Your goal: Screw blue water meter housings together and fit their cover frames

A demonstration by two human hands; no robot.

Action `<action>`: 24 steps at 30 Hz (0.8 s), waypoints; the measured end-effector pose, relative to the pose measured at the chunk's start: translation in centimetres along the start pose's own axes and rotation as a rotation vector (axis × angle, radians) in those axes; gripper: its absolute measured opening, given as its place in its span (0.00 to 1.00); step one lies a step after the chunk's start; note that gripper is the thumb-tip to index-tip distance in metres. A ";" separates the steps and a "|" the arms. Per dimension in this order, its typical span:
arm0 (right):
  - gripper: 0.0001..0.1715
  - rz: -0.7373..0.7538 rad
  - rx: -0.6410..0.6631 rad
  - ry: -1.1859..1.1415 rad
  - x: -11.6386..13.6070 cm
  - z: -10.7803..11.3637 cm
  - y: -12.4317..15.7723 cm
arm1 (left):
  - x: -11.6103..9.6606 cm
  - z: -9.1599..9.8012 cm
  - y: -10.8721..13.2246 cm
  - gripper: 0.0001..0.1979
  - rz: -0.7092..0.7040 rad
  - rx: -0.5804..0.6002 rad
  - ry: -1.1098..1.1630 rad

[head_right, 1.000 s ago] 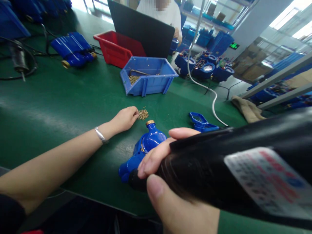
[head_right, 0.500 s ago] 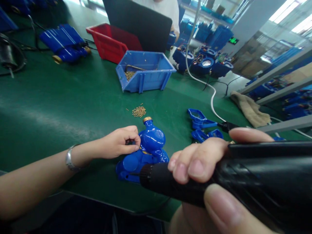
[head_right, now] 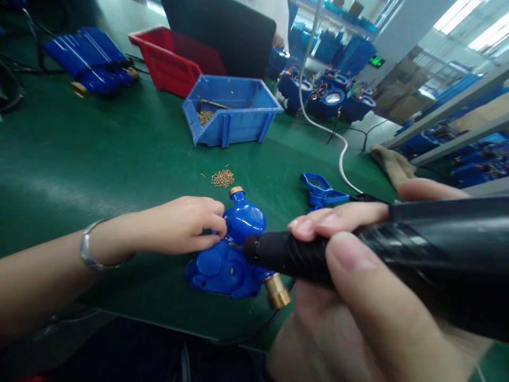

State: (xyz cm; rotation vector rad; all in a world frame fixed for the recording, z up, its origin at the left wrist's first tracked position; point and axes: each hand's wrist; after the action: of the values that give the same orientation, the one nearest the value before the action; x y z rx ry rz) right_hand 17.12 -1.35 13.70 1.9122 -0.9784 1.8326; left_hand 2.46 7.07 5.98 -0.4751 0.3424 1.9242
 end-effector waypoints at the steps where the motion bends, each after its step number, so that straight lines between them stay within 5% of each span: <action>1: 0.17 0.056 -0.020 0.010 0.0 -0.5 0.1 | -0.1 0.0 0.2 0.09 -0.007 0.007 -0.041; 5: 0.15 0.185 -0.012 0.039 -0.5 -1.6 0.4 | 0.1 -0.9 1.3 0.11 0.083 -0.106 0.047; 8: 0.14 0.197 -0.002 0.022 -1.1 -1.8 0.4 | 0.4 -2.8 2.3 0.17 0.411 -0.330 0.412; 11: 0.16 0.186 0.060 -0.044 -1.7 -2.1 0.4 | 0.3 -5.1 3.0 0.33 0.602 -0.317 0.914; 16: 0.16 0.053 0.149 -0.123 -2.4 -2.8 -0.1 | -1.4 -6.8 2.8 0.34 0.570 -0.363 1.606; 24: 0.18 -0.180 0.136 -0.072 -4.8 -4.1 -0.1 | -2.5 -7.1 1.5 0.29 0.564 -0.500 1.776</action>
State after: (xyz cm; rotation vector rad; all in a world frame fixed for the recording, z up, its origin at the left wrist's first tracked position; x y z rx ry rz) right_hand 14.35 2.63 9.64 2.0846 -0.6928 1.7781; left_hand 3.16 1.30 0.93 -2.5941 1.1696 1.5111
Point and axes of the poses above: each hand's wrist, its own y-axis away from the middle knuckle, its own z-axis out of the back of the hand, x = y × z, and after that the axes turned 8 degrees about -z, right-handed
